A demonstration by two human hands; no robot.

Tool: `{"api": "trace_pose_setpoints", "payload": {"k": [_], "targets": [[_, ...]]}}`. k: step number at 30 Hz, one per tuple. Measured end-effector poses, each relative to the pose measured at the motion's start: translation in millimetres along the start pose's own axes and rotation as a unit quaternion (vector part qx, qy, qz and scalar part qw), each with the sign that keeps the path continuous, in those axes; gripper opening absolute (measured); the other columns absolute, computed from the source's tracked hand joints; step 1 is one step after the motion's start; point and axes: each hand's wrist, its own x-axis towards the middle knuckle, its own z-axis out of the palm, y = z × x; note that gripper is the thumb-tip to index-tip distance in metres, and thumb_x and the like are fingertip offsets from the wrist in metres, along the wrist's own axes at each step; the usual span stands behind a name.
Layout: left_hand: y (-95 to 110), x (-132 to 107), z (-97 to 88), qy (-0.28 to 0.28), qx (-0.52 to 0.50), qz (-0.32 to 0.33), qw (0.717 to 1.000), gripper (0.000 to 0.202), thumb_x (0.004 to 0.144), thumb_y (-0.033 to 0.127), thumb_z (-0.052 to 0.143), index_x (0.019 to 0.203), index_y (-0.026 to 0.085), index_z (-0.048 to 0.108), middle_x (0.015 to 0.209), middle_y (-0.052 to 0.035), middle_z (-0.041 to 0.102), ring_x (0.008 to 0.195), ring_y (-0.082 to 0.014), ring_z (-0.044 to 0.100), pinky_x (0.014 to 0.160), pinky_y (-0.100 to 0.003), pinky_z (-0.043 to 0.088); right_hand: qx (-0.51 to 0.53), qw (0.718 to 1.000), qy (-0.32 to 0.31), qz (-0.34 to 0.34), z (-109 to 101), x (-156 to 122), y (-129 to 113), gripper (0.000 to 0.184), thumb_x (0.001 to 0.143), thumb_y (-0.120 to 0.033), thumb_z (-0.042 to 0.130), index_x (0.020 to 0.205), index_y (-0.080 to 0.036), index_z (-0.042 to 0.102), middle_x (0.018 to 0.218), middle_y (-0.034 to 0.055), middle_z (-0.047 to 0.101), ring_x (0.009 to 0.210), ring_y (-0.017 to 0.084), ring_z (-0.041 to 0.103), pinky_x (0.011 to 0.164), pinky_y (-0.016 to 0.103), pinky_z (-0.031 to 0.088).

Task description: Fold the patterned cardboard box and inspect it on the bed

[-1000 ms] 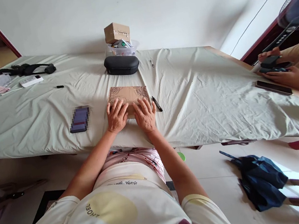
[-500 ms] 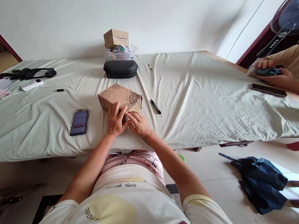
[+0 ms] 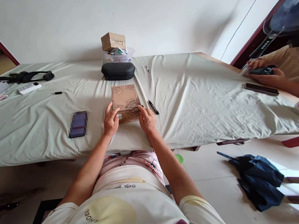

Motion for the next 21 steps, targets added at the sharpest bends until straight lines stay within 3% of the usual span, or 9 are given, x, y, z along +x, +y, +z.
{"api": "trace_pose_setpoints", "payload": {"k": [5,8,12,17,21], "targets": [[-9,1,-1.5,0.03,-0.019,-0.043,0.998,0.043,0.109,0.043,0.039,0.132,0.022,0.068,0.158,-0.0156,0.057,0.15,-0.0265,0.053,0.128,-0.046,0.042,0.049,0.997,0.013,0.051,1,0,5,0.042,0.104,-0.042,0.045,0.132,-0.02,0.068,0.095,0.0095,0.071,0.081,0.022,0.065,0.086,0.039,0.058],[-13,0,-0.8,0.029,-0.042,-0.065,0.997,0.048,0.107,0.046,0.042,0.146,0.023,0.059,0.155,-0.0138,0.061,0.148,-0.0254,0.055,0.126,-0.045,0.045,0.081,0.994,-0.032,0.066,3,1,7,0.039,0.103,-0.047,0.045,0.119,-0.021,0.071,0.095,0.0082,0.075,0.081,0.021,0.067,0.083,0.035,0.057],[-17,-2,1.4,0.025,-0.074,-0.127,0.989,0.059,0.106,0.052,0.047,0.156,0.021,0.048,0.15,-0.0163,0.065,0.139,-0.0267,0.064,0.117,-0.043,0.053,0.076,0.99,-0.086,0.083,6,1,9,0.041,0.105,-0.05,0.042,0.118,-0.022,0.068,0.094,0.0078,0.078,0.086,0.024,0.072,0.084,0.035,0.055],[-15,-4,2.8,-0.047,0.034,-0.163,0.985,0.059,0.098,0.058,0.063,0.136,0.013,0.059,0.133,-0.0252,0.072,0.128,-0.0397,0.069,0.111,-0.053,0.053,0.028,0.993,-0.1,0.053,10,-1,10,0.036,0.102,-0.049,0.054,0.123,-0.023,0.064,0.102,0.0092,0.081,0.103,0.027,0.072,0.097,0.041,0.052],[-9,-7,5.6,-0.053,0.132,-0.152,0.978,0.063,0.089,0.047,0.08,0.137,0.013,0.057,0.135,-0.027,0.07,0.132,-0.0421,0.065,0.117,-0.06,0.044,-0.027,0.986,-0.157,0.056,15,-3,12,0.055,0.09,-0.04,0.07,0.139,-0.02,0.056,0.113,0.0115,0.081,0.114,0.033,0.07,0.101,0.048,0.05]]}}
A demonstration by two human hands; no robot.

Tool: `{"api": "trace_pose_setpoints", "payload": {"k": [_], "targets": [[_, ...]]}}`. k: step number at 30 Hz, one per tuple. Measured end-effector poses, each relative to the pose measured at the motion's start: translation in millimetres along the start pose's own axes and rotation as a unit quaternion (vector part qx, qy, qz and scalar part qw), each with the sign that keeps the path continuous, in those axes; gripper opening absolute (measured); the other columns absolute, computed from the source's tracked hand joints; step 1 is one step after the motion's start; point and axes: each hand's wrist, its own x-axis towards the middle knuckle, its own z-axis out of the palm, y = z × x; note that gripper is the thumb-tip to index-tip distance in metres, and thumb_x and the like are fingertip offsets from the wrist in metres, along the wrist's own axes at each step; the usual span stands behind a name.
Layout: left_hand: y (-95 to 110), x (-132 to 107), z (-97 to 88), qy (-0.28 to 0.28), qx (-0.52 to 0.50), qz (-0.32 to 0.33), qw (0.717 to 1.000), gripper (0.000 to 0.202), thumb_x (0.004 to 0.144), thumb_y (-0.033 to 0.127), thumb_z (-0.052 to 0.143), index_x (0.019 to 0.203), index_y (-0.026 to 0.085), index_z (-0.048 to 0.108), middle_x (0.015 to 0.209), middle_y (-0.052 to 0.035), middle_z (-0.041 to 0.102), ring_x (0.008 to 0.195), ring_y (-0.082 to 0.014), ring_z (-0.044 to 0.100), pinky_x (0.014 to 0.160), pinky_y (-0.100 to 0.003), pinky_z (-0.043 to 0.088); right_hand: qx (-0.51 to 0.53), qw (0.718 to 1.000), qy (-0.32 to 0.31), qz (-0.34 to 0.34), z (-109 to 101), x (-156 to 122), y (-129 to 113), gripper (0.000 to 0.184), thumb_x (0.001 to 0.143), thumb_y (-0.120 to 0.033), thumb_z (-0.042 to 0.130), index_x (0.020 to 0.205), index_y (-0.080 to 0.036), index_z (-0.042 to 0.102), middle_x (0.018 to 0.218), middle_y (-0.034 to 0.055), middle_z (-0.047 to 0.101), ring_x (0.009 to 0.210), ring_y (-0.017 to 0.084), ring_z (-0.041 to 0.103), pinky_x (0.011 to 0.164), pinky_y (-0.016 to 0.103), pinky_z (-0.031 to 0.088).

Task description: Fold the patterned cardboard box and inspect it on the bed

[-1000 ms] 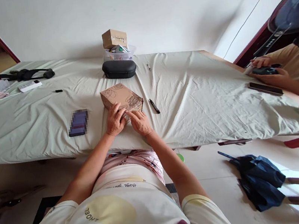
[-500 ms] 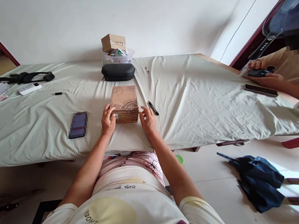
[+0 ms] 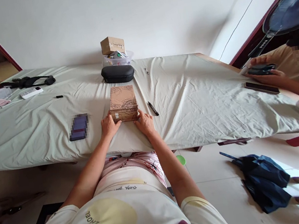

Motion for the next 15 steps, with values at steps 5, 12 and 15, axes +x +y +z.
{"api": "trace_pose_setpoints", "payload": {"k": [5,12,15], "targets": [[-3,0,2.2,-0.017,0.008,-0.017,1.0,0.065,0.085,0.034,0.086,0.14,0.016,0.057,0.13,-0.0231,0.074,0.125,-0.0398,0.069,0.118,-0.062,0.043,0.011,1.0,-0.006,-0.003,5,3,8,0.052,0.09,-0.033,0.067,0.139,-0.02,0.058,0.113,0.0109,0.081,0.11,0.032,0.072,0.098,0.048,0.054],[-1,2,1.5,0.019,-0.109,0.079,0.991,0.085,0.087,0.043,0.085,0.155,0.016,0.043,0.154,-0.0251,0.057,0.146,-0.0372,0.056,0.121,-0.051,0.047,0.087,0.996,0.033,-0.001,6,2,7,0.085,0.084,-0.049,0.08,0.154,-0.016,0.045,0.102,0.0105,0.08,0.097,0.03,0.075,0.094,0.048,0.057],[6,-1,3.2,0.017,-0.135,0.104,0.985,0.105,0.078,0.045,0.093,0.16,0.017,0.033,0.16,-0.0262,0.05,0.154,-0.038,0.047,0.126,-0.053,0.043,0.099,0.994,0.045,-0.013,6,2,5,0.096,0.082,-0.059,0.082,0.156,-0.015,0.041,0.102,0.0114,0.079,0.095,0.031,0.075,0.095,0.049,0.057]]}}
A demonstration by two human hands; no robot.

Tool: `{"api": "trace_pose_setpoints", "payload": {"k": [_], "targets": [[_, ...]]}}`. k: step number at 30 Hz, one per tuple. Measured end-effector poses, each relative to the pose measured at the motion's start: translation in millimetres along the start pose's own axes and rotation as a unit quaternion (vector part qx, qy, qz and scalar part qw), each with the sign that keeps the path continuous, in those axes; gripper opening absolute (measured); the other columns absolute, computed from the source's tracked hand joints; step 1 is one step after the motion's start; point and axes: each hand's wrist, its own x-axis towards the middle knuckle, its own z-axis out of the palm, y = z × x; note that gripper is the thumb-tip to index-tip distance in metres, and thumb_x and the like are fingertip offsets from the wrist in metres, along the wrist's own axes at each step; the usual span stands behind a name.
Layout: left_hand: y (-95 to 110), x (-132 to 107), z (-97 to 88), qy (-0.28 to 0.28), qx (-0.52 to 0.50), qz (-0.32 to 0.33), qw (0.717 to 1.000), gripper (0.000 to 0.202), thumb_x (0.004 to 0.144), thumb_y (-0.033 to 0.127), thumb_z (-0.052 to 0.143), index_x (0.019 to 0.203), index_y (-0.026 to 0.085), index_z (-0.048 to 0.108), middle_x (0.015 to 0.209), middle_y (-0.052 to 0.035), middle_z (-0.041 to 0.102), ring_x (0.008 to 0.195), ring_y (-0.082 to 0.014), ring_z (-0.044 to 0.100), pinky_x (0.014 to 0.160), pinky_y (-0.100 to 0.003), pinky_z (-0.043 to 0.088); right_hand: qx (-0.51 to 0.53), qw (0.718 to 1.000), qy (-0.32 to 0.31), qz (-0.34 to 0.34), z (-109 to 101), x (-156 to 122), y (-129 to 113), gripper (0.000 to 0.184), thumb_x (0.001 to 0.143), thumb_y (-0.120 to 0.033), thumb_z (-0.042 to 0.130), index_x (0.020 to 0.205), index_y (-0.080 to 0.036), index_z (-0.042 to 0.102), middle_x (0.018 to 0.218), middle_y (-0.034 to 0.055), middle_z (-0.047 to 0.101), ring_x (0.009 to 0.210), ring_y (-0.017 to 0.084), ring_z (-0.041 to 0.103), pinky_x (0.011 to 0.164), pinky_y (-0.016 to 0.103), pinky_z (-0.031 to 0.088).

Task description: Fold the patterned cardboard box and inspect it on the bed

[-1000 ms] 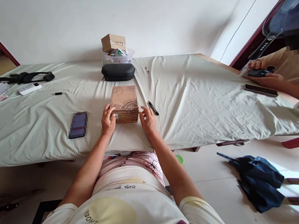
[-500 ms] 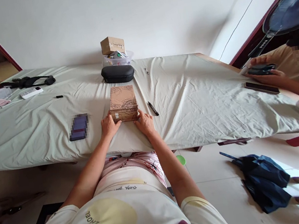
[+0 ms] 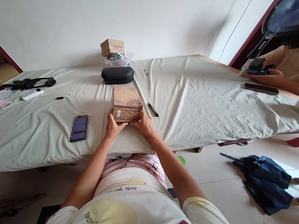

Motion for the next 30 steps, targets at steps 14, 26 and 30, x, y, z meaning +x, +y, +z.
{"api": "trace_pose_setpoints", "payload": {"k": [14,26,30], "targets": [[-9,0,4.4,0.029,-0.017,0.02,0.999,0.074,0.097,0.031,0.072,0.162,0.024,0.038,0.167,-0.0178,0.046,0.157,-0.0311,0.045,0.13,-0.05,0.042,0.049,0.994,0.094,0.008,1,1,9,0.081,0.092,-0.045,0.067,0.162,-0.021,0.035,0.133,0.0166,0.069,0.107,0.028,0.07,0.091,0.047,0.062],[-13,3,0.9,0.101,-0.127,0.012,0.987,0.078,0.103,0.055,0.057,0.168,0.022,0.027,0.171,-0.0218,0.035,0.153,-0.0351,0.048,0.106,-0.043,0.062,0.068,0.994,-0.03,-0.081,-12,1,-4,0.033,0.101,-0.05,0.061,0.111,-0.022,0.077,0.094,0.0077,0.076,0.084,0.022,0.07,0.086,0.039,0.06],[-10,2,0.0,0.096,-0.096,0.017,0.991,0.103,0.092,0.071,0.066,0.169,0.018,0.021,0.17,-0.0253,0.034,0.157,-0.0393,0.041,0.126,-0.053,0.044,0.014,0.968,-0.16,-0.191,-11,-1,-13,0.031,0.104,-0.046,0.06,0.109,-0.022,0.079,0.093,0.0083,0.078,0.087,0.023,0.072,0.088,0.038,0.058]]}}
